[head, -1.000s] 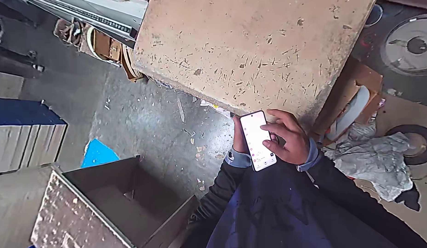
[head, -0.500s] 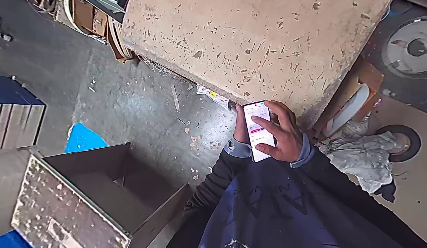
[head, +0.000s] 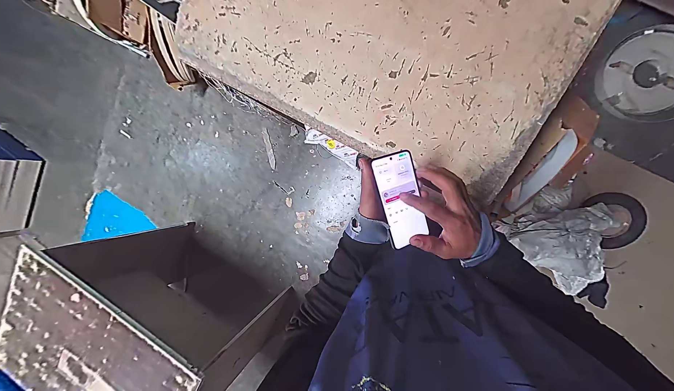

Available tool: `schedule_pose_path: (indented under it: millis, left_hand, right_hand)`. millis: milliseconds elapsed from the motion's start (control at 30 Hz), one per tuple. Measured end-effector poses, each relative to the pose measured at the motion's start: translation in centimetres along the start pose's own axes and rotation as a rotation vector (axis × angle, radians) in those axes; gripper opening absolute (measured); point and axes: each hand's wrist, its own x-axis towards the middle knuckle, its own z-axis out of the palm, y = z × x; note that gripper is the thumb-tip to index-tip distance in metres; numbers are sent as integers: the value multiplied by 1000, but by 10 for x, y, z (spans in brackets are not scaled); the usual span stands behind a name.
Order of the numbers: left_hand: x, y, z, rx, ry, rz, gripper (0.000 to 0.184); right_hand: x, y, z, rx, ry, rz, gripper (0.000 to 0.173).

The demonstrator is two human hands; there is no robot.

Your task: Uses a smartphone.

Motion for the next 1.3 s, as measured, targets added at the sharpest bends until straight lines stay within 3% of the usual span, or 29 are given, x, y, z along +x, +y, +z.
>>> schedule_pose_path:
  millis: [167, 233, 367, 633, 733, 933, 1033, 1200, 1300]
  left_hand:
    - [2, 7, -8, -99, -49, -52, 81]
    - [1, 7, -18, -92, -115, -96, 89]
    - [7, 11, -20, -185, -86, -172, 101]
    - [1, 13, -20, -93, -28, -40, 83]
    - [-3, 13, -19, -23, 31, 28, 76]
    - [-9, 16, -25, -96, -51, 14, 79]
    - [-14, 16, -26, -58, 1, 50, 76]
    - [-21, 13, -32, -75, -40, 66, 71]
    - [-26, 18, -31, -19, 15, 79, 72]
  right_hand:
    - [-7, -1, 5, -21, -78, -33, 52]
    - [-11, 2, 4, -61, -63, -2, 50]
    - [-12, 6, -3, -44, 9, 15, 50]
    - [-1, 4, 7, 16, -59, -82, 46]
    - [10, 4, 11, 19, 43, -2, 48]
    - [15, -2, 18, 85, 140, 44, 47]
    - [21, -5, 22, 92, 98, 120, 47]
    - [46, -8, 28, -13, -57, 186, 71]
    - [46, -11, 29, -47, -70, 120, 61]
